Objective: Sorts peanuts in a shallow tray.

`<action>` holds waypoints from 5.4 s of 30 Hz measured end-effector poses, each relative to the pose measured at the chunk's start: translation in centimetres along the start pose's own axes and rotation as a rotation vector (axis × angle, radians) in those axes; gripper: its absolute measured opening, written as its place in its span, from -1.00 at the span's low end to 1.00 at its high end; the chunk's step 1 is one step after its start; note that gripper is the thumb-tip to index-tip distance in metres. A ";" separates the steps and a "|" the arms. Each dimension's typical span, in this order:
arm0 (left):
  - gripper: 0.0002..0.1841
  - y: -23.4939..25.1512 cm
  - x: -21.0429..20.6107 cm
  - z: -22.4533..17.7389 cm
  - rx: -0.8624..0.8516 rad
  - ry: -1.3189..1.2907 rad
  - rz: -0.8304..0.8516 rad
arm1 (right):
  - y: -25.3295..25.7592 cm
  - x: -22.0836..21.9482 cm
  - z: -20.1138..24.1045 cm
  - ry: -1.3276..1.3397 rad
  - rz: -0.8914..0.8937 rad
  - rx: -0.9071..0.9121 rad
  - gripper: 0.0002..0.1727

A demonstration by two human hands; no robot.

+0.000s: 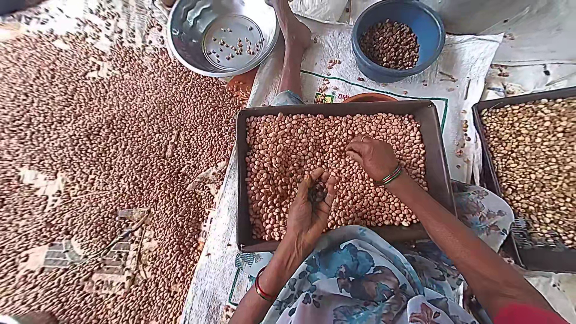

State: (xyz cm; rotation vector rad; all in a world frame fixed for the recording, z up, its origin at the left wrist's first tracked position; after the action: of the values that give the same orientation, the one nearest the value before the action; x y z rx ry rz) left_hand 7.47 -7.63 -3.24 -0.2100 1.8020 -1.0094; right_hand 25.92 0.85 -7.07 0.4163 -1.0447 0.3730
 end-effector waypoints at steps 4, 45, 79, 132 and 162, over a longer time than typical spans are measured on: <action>-0.59 -0.2 1.0 -1.5 -0.055 0.098 -0.042 | 0.6 3.6 1.7 0.467 -0.047 -0.015 -0.91; -0.56 -7.4 6.9 -8.4 -0.402 -0.293 0.259 | 0.0 -4.7 10.4 0.080 0.152 0.264 -0.85; -0.54 -6.2 6.2 -6.6 -0.303 -0.227 0.249 | -4.9 -3.9 10.3 0.411 0.435 0.280 -0.77; -0.58 -5.7 11.1 -13.3 -0.613 -0.409 0.361 | -7.4 8.2 -0.1 -0.199 -0.055 -0.221 -0.75; -0.58 -3.6 4.5 -4.9 -0.093 -0.238 0.367 | -11.3 3.0 2.1 0.130 -0.145 -0.251 -0.80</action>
State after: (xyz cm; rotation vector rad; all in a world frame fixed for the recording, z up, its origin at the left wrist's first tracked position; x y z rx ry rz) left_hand 0.25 -9.80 -3.05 -0.0495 1.5963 -0.6149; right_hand 31.24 -9.65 -5.22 0.2375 -0.9152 0.1345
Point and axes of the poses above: each hand's wrist, its own y-axis towards the middle knuckle, its own x-axis out of the back of the hand, z = x × y, the point moved 1 cm from there along y, towards the middle knuckle, and after that the axes turned 12 degrees about x, right-handed, at the moved point
